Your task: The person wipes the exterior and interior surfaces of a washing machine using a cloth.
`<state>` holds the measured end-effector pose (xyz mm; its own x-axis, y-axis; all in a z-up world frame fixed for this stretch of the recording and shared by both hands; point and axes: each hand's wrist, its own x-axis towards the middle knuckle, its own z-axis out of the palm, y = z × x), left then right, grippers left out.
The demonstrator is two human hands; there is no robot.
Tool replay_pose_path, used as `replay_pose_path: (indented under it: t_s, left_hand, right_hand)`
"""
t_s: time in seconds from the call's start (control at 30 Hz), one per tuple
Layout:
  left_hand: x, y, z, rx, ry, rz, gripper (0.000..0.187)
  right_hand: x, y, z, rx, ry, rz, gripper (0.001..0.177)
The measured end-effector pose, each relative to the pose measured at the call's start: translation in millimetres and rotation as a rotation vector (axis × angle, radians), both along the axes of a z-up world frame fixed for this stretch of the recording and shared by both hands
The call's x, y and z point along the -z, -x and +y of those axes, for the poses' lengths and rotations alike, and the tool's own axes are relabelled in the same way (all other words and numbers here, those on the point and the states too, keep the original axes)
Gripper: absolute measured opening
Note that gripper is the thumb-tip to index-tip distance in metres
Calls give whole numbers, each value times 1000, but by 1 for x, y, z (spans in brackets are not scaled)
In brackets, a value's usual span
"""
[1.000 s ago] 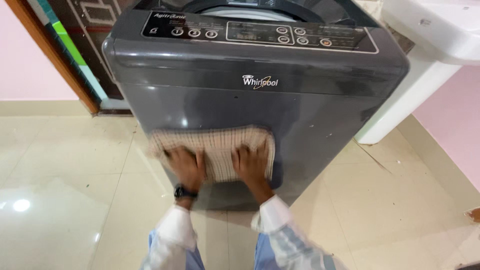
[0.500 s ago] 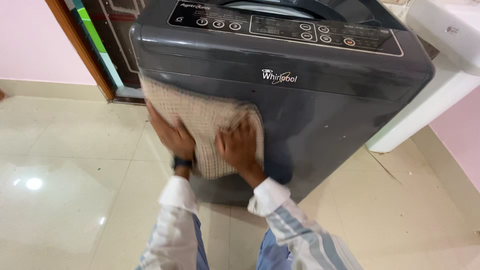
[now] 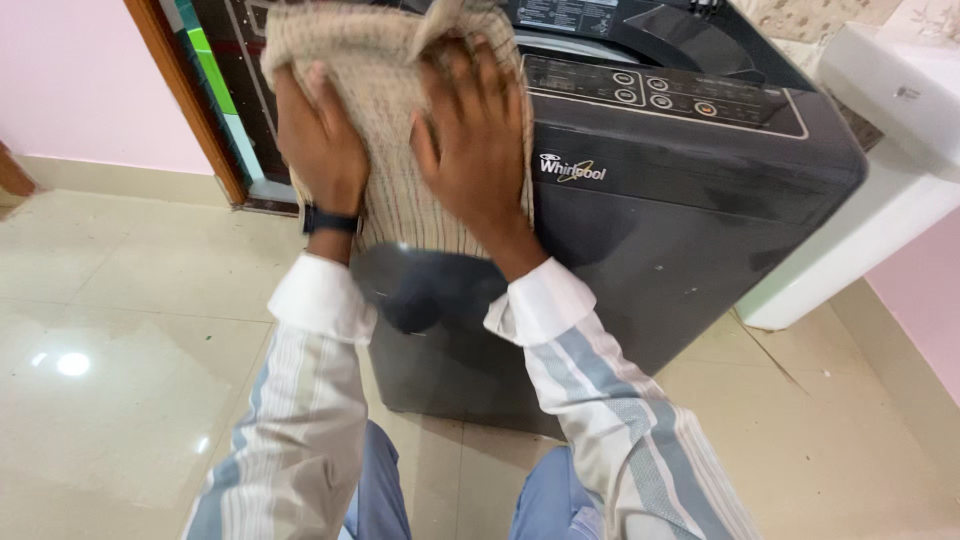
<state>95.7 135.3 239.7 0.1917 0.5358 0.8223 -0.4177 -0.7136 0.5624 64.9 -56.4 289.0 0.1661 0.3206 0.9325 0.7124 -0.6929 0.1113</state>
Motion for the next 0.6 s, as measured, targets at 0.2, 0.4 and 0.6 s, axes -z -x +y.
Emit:
replay_pose_path:
  t_s: [0.2,0.4,0.6]
  left_hand:
    - [29,42,-32,-91,-243,-48,56]
    - [241,61,-32,53,28,230,75]
    - [241,37,-28,86,-76,316,96]
  right_hand:
    - [79,9,-2,202,76,-50,61]
    - [329,-14,-38,9,413,55,26]
    - [257,-16,-77,87,211,139,24]
